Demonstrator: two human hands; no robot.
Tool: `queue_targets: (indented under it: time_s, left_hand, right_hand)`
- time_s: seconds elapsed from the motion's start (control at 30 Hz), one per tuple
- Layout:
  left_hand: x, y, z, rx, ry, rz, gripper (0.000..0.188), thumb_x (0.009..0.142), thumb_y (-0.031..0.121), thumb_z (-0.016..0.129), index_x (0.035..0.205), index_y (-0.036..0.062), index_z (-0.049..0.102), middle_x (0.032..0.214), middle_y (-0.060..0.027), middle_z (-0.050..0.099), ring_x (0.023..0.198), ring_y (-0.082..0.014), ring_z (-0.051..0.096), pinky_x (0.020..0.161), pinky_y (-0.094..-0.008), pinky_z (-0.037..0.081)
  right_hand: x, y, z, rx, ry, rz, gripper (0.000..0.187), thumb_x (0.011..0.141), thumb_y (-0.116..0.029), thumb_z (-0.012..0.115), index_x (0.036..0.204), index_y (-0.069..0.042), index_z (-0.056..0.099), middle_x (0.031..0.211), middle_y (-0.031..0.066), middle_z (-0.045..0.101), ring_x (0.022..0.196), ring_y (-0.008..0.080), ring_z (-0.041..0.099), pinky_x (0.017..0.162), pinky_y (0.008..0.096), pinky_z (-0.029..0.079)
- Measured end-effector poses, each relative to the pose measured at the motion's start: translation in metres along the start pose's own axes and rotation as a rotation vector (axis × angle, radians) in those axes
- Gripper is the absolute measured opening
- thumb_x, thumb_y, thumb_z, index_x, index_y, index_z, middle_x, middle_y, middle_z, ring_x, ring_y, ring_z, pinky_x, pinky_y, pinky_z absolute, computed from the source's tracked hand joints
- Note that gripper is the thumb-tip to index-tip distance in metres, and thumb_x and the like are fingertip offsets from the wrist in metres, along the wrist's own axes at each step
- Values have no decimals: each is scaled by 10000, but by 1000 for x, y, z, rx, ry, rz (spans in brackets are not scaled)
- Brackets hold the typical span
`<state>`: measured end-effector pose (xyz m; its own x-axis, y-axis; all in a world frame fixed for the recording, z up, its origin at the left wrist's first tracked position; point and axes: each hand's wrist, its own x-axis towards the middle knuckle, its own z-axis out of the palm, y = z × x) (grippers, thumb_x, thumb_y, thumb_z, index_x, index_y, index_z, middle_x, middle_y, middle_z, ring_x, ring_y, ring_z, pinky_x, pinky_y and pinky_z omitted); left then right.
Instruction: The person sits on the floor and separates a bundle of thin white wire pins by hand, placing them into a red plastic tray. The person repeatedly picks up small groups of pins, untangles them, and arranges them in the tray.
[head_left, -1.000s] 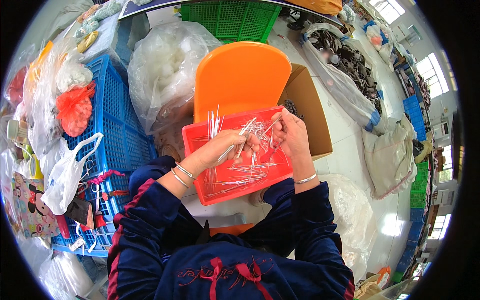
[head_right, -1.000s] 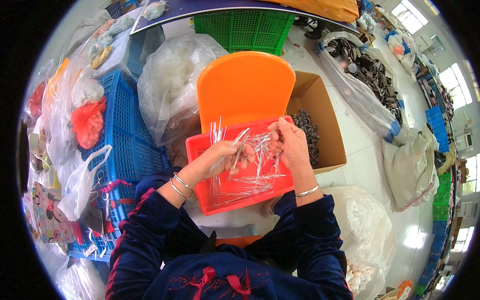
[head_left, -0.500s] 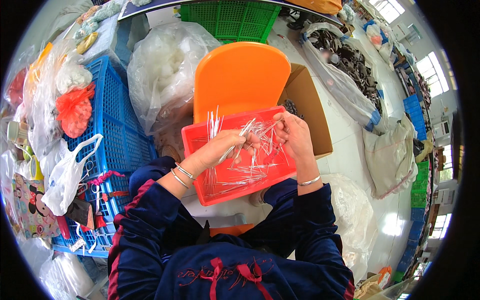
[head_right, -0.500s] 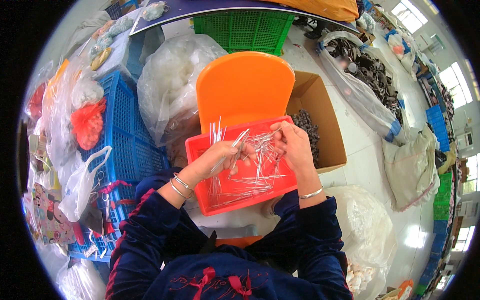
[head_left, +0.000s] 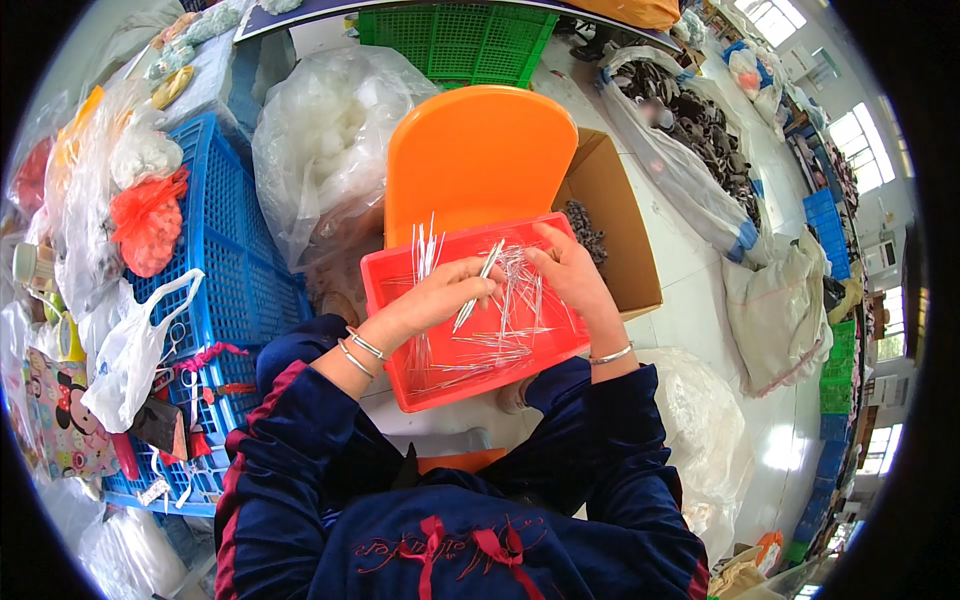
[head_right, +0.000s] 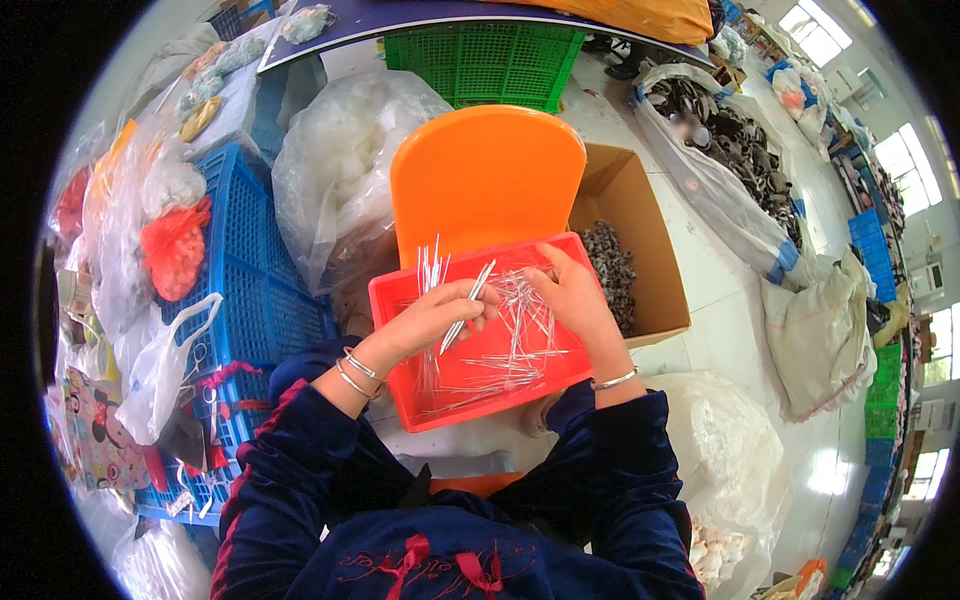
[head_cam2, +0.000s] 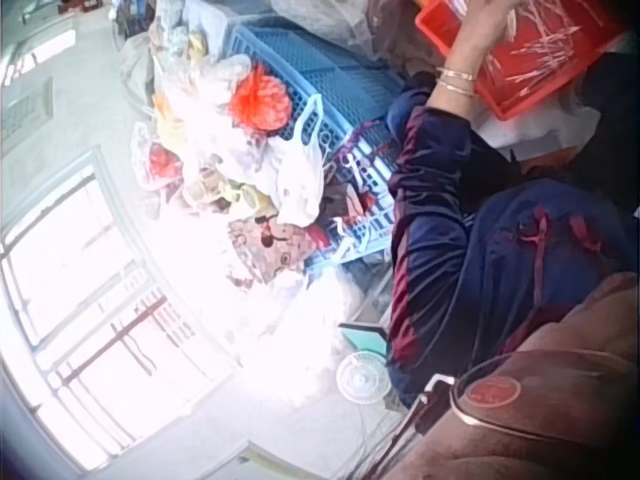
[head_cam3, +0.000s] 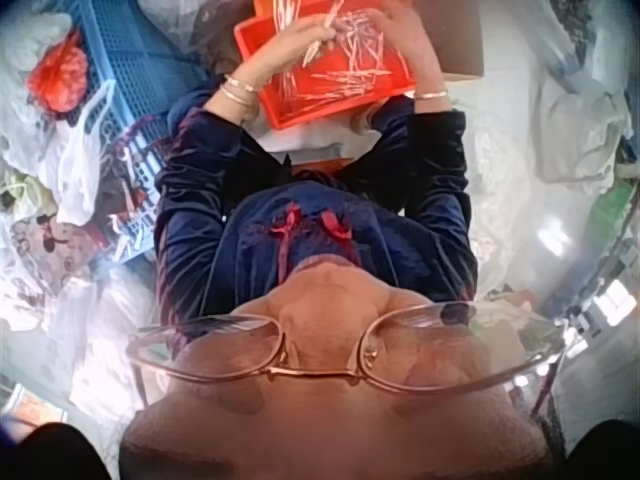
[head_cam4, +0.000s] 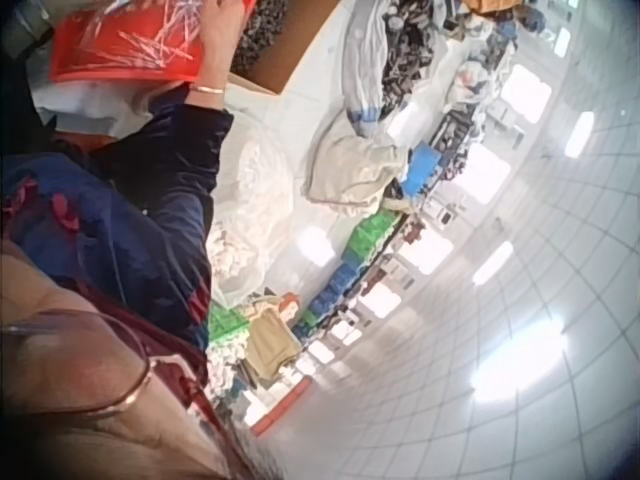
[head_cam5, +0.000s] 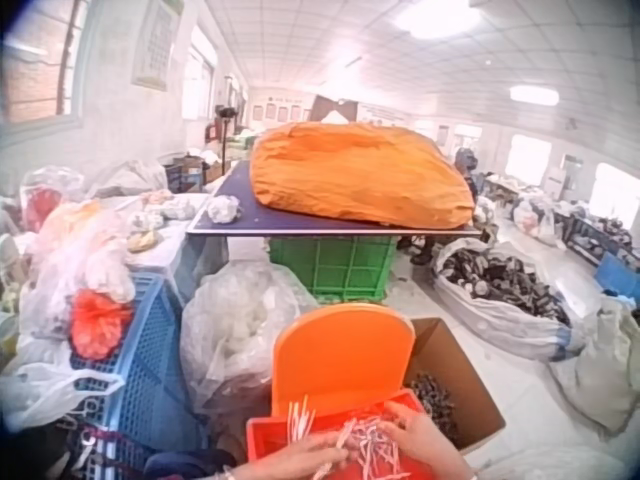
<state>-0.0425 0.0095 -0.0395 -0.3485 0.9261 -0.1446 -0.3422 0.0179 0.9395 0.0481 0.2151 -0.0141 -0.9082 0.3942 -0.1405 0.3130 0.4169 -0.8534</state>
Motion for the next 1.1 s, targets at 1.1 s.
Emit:
queue_targets:
  time_s: [1.1]
  left_hand:
    - [0,4,1,-32,117,-57,278,884,120,444,1121,9,541,851,-25,555,695,-73,491,569,-180,377]
  right_hand:
    - [5,3,-40,549,62,-50,79,915,-99,573,889,-39,618,586,-88,452,451,-8,348,405,178,284]
